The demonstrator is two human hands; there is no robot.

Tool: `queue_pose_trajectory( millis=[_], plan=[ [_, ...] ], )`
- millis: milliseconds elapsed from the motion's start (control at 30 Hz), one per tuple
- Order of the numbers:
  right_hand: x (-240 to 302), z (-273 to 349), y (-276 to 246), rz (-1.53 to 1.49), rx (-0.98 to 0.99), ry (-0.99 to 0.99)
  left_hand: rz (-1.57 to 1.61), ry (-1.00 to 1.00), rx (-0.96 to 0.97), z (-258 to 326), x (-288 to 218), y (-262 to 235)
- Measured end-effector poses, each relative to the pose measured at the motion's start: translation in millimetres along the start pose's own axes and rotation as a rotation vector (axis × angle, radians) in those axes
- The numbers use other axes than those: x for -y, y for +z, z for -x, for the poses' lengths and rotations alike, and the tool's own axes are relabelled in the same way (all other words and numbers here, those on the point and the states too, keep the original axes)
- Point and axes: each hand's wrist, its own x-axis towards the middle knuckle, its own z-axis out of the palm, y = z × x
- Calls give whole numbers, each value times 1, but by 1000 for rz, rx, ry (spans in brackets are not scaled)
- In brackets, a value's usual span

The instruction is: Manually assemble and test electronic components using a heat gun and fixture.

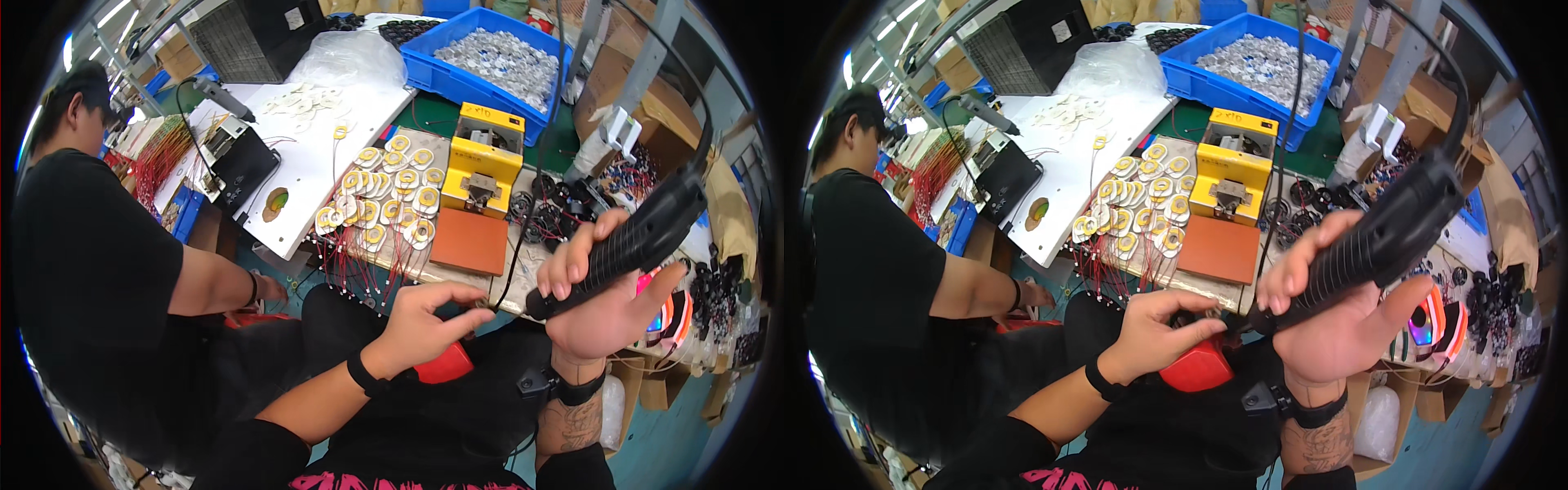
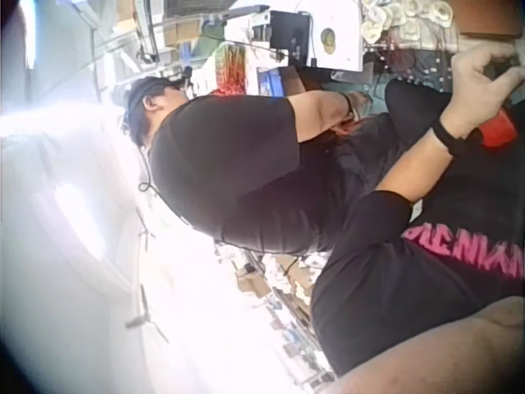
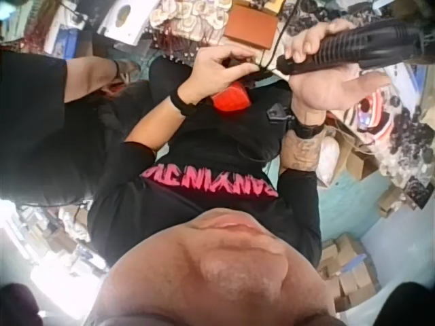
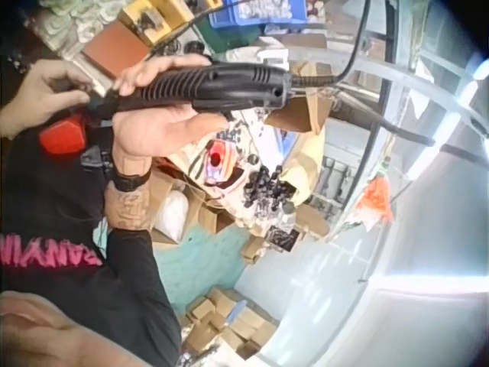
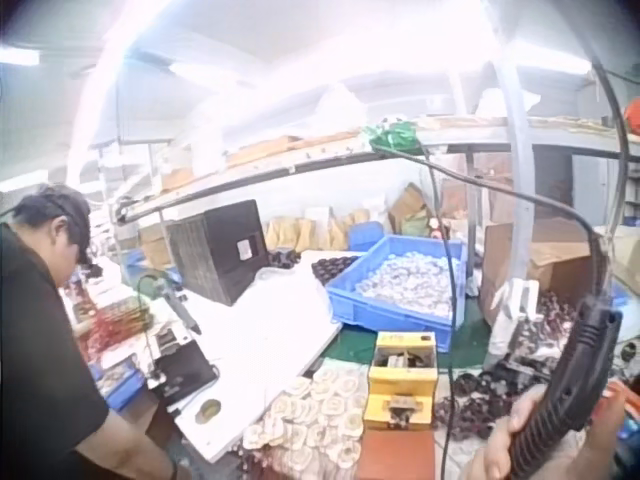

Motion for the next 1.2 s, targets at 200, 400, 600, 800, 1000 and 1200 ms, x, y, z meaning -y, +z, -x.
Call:
queue_pose_trajectory(
  millis=[200,400,600,800,1000,1200],
  plan=[
    [-1,-14,16,-13,123,2,145,-74,-97,-1,-17,11],
    [-4,-13,16,-5,89,-11,-50,81,-117,-8,-23,7],
    [-7,-13,21,17,58,-19,-65,147,-110,-11,-22,2],
    [-15,-9,20,13,157,3,-104,192,-158,-13,-30,4],
    [1,-13,21,-85,158,40,56,68,-71,-5,-26,-4],
    [-5,-9,12,-176,150,93,-74,197,-62,-11,-36,0]
  ],
)
